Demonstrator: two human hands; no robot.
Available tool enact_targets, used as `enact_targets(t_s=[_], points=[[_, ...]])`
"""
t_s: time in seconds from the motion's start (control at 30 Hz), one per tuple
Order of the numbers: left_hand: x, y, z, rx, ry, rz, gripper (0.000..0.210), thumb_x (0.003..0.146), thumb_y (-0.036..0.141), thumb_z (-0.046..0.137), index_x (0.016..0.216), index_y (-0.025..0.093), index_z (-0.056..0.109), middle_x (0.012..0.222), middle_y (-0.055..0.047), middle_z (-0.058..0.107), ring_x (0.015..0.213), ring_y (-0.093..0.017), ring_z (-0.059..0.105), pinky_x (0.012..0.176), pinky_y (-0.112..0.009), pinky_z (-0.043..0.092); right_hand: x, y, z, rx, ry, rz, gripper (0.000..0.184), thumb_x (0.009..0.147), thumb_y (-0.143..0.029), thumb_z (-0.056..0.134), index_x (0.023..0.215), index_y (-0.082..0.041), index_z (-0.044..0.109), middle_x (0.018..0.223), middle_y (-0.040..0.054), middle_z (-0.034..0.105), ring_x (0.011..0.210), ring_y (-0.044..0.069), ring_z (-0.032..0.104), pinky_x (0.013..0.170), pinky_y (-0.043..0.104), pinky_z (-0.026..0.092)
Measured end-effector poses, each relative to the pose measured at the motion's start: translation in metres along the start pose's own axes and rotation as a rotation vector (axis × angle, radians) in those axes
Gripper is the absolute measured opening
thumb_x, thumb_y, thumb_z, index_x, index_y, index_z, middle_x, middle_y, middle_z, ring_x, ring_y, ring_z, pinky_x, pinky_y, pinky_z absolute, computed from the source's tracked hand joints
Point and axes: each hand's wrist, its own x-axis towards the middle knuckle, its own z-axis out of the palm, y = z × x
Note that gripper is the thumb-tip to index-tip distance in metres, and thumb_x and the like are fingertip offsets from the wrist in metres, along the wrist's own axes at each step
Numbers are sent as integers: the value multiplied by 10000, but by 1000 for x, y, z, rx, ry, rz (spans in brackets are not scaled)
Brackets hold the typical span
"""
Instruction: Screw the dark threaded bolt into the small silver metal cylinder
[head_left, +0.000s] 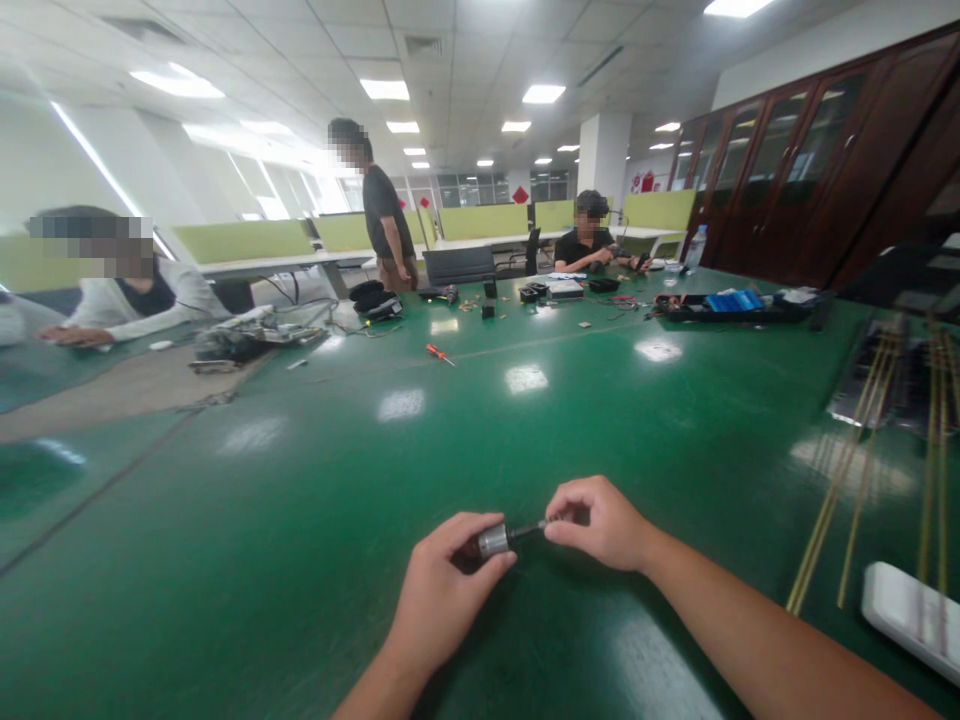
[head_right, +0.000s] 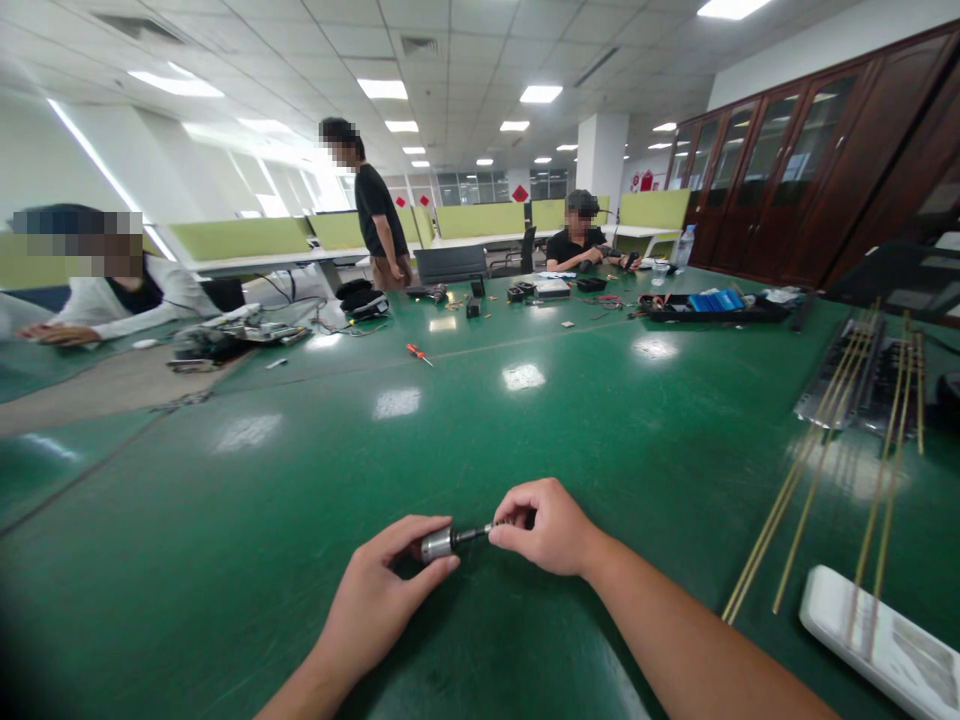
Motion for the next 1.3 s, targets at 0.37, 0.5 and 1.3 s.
enact_targets(t_s=[0.37,0.5,1.3], points=[[0,-1,-1,7,5,-17,244,774,326,735,1014,283,733,970,-8,702,854,-198,636,767,-297,491,1,0,-1,38,5,7,138,753,-294,716,739,-157,717,614,13,645,561,135,549,550,243,412],[0,-2,-2,5,18,-39,260,785,364,730,1032,284,726,984,-7,703,864,-203,633,788,-310,486,1,2,-2,74,18,24,132,746,-282,720,732,-151,717,605,9,632,550,126,530,538,237,393],[7,-16,-1,-214,206,-206,493,711,466,788,1096,183,666,1080,-90,711,1011,-297,671,1052,-496,461,9,14,-1,348,25,131,194,722,-321,735,726,-136,675,562,-5,594,491,108,513,504,235,379]])
